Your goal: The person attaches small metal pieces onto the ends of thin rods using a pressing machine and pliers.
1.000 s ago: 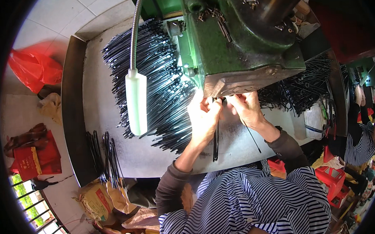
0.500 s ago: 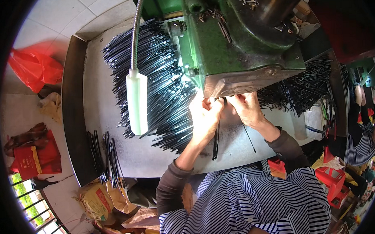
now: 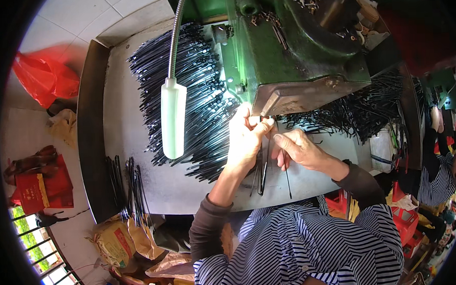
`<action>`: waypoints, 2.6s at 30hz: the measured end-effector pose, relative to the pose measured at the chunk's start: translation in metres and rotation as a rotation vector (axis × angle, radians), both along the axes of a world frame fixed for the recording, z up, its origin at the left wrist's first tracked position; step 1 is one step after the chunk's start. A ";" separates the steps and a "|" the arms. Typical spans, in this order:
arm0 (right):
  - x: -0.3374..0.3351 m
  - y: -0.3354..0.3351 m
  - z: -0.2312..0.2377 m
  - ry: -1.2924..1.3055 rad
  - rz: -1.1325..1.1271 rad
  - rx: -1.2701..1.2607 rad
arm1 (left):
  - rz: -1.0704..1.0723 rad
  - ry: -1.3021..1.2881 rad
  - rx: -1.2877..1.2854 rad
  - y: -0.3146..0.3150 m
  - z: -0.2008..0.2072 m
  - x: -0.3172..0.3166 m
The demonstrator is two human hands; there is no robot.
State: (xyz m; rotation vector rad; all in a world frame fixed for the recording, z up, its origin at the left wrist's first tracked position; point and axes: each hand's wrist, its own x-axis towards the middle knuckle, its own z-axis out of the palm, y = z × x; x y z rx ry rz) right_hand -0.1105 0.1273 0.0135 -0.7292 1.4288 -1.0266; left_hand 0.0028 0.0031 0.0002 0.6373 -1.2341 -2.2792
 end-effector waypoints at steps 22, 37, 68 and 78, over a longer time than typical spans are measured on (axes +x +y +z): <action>-0.008 -0.003 0.006 -0.018 -0.004 -0.017 | 0.116 0.001 -0.024 0.006 -0.002 -0.003; -0.010 -0.003 0.006 -0.006 0.020 -0.057 | 0.134 0.012 -0.020 0.009 -0.002 -0.004; -0.004 -0.005 -0.001 -0.060 -0.126 -0.034 | 0.308 -0.054 -0.036 0.020 -0.001 -0.022; 0.006 -0.006 0.000 -0.034 -0.236 -0.062 | 0.349 -0.161 -0.113 0.017 0.007 -0.024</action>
